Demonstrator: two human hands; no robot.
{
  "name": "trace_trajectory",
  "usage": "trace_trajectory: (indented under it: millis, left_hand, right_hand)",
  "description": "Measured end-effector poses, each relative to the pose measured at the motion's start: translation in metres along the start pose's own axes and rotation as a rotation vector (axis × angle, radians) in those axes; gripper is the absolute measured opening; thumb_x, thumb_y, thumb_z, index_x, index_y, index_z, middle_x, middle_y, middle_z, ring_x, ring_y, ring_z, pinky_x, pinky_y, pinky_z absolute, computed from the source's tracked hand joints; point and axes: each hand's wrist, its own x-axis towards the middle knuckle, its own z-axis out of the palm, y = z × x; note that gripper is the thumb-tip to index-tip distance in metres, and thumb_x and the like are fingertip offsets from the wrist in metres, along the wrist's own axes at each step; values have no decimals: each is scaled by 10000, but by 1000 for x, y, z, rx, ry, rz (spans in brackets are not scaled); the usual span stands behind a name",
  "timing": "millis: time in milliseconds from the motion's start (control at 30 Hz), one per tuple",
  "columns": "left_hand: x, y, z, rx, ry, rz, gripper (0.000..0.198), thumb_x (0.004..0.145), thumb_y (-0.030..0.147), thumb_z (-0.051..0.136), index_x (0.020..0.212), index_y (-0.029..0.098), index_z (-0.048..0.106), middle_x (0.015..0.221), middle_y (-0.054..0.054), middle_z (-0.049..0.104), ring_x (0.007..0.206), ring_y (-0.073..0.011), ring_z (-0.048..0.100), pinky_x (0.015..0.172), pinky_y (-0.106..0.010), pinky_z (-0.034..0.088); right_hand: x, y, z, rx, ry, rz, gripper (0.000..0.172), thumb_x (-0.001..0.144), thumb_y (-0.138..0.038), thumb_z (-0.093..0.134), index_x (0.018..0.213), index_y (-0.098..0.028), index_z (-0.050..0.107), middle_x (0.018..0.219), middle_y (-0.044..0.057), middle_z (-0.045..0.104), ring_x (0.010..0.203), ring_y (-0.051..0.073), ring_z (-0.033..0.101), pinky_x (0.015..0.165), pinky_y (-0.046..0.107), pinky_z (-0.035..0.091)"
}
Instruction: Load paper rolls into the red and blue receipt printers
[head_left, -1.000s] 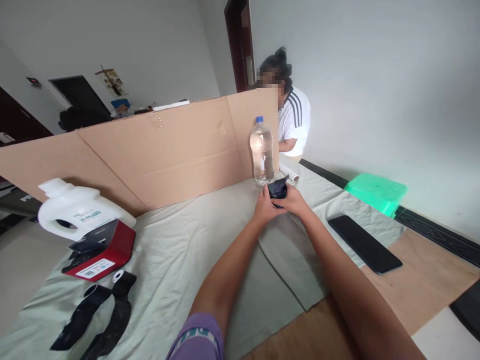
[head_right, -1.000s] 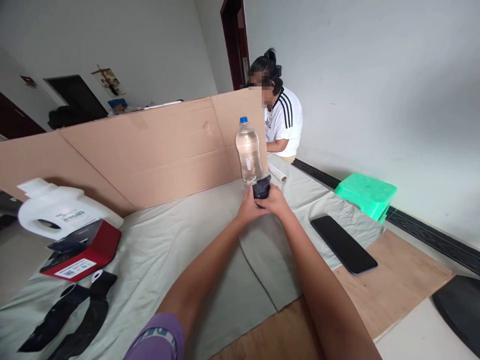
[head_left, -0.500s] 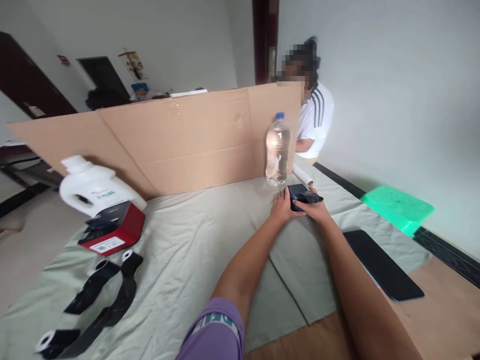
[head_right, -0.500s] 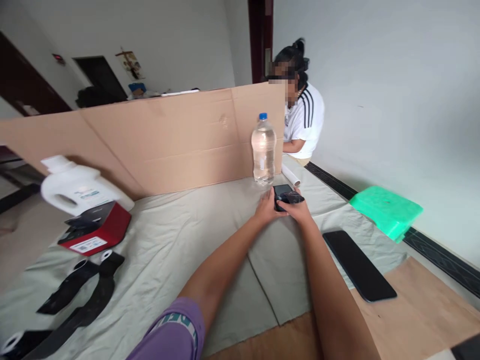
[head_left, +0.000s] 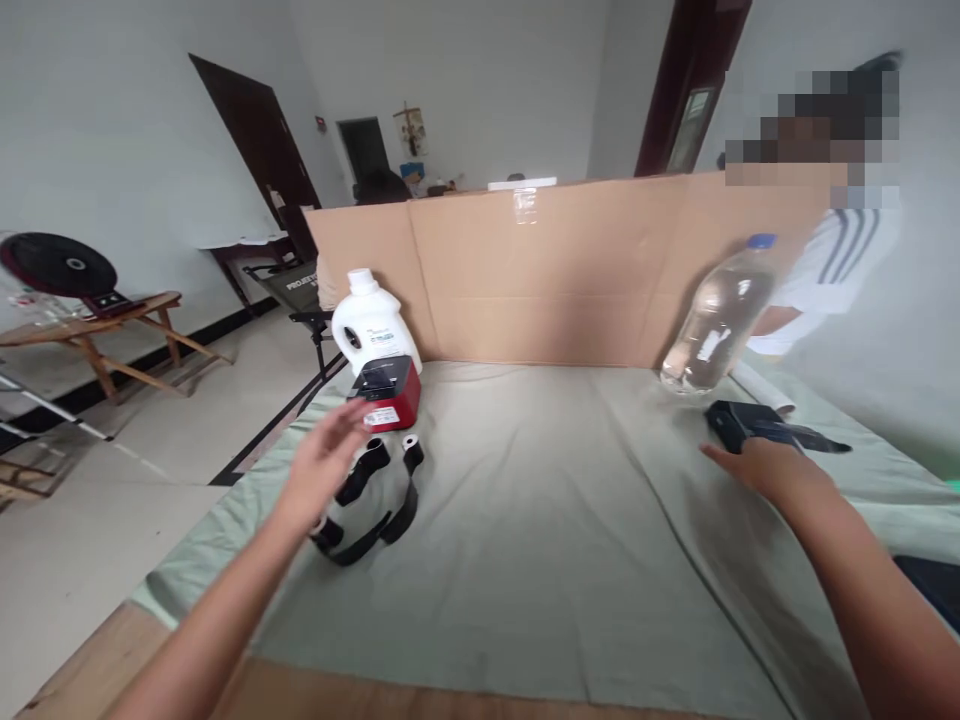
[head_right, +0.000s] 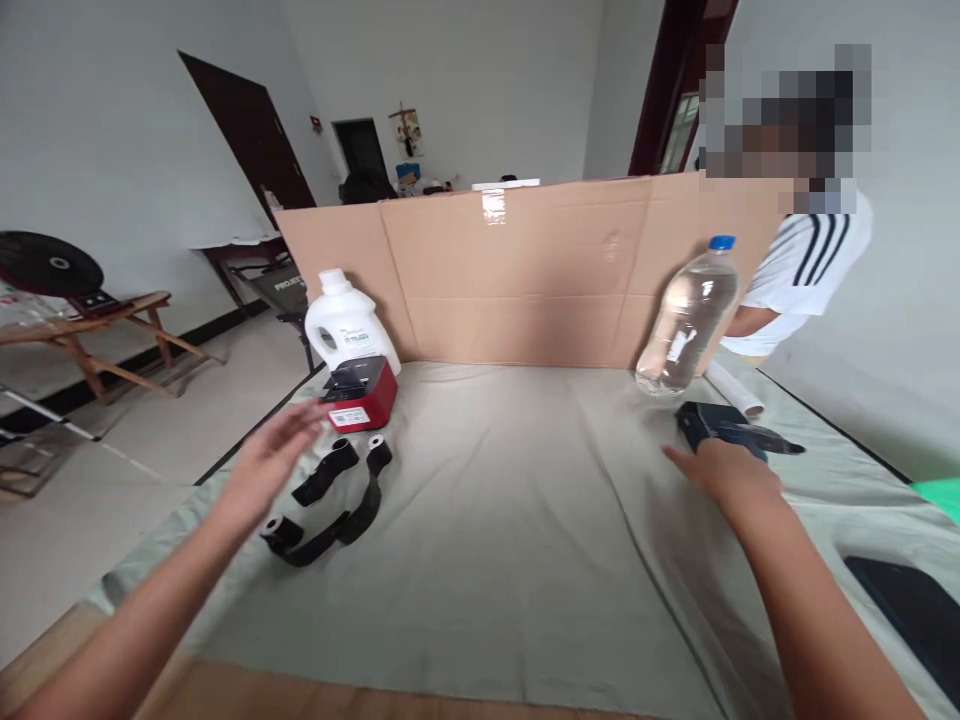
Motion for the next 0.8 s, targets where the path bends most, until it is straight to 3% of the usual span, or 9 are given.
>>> trace_trajectory:
  millis: [67, 133, 233, 300, 367, 467, 600, 700, 800]
  left_hand:
    - [38, -30, -41, -15, 130, -111, 493, 803, 446, 684, 1241, 240, 595, 1244, -78, 694, 1248, -275, 597, 1113, -477, 430]
    - [70, -57, -53, -90, 172, -197, 411, 815, 364, 671, 1189, 205, 606, 1242, -89, 683, 1247, -258, 588, 1114, -445, 418]
    - [105, -84, -37, -328, 215, -448, 331, 846, 254, 643, 1170, 210, 591, 1299, -70, 635, 1282, -207, 547, 1078, -343, 433]
    - [120, -94, -20, -415, 192, -560, 274, 916, 317, 560, 1160, 194, 585, 1211, -88, 661, 1175, -213, 614, 972, -346, 505]
    - [129, -99, -6, -484, 137, -613, 298, 966, 378, 466, 1122, 166, 606, 1077, -104, 696, 999, -222, 676, 855, -359, 553]
    - [134, -102, 4, -591, 53, -638, 310, 971, 348, 446, 1087, 132, 636, 964, -107, 720, 826, -214, 692, 786, -361, 569]
    - [126, -97, 3, -732, -9, -657, 293, 928, 187, 460, 1166, 126, 620, 954, -96, 732, 754, -209, 698, 799, -386, 572]
    - [116, -82, 1, -846, -24, -666, 351, 909, 130, 465, 1229, 140, 608, 966, -87, 739, 746, -207, 702, 814, -387, 570]
    - [100, -51, 3, -866, -29, -577, 378, 916, 139, 468, 1267, 164, 607, 1045, -71, 741, 849, -196, 710, 888, -357, 553]
  right_hand:
    - [-34, -72, 12, -123, -188, -51, 505, 552, -684, 791, 562, -205, 631, 868, 305, 703, 936, 526, 676, 785, 701, 472]
    - [-75, -161, 37, 48, -269, -362, 457, 687, -614, 741, 843, -185, 735, 1057, 272, 711, 1095, 461, 651, 929, 622, 478]
    - [-132, -292, 90, 516, -560, -628, 600, 819, -524, 655, 1326, -208, 604, 1415, 168, 579, 1275, 347, 577, 1083, 506, 433]
    - [-158, -361, 127, 733, -789, -572, 764, 805, -530, 678, 1464, -211, 462, 1538, 138, 453, 1377, 324, 487, 1124, 476, 411]
    - [-174, -409, 160, 816, -955, -496, 890, 761, -519, 738, 1517, -221, 375, 1560, 126, 423, 1407, 328, 448, 1145, 492, 389]
    - [-185, -447, 199, 927, -983, -594, 1040, 654, -309, 849, 1538, -257, 305, 1527, 86, 471, 1372, 310, 481, 1162, 482, 373]
    - [-187, -455, 221, 1031, -932, -611, 1187, 612, -236, 861, 1573, -269, 164, 1510, 99, 482, 1345, 311, 507, 1154, 513, 375]
    - [-184, -448, 211, 1143, -968, -679, 1272, 606, -285, 873, 1590, -273, 68, 1503, 102, 492, 1344, 313, 514, 1163, 536, 362]
    - [-184, -437, 178, 1256, -916, -752, 1334, 610, -345, 881, 1599, -277, -12, 1549, 98, 438, 1387, 306, 472, 1177, 529, 351]
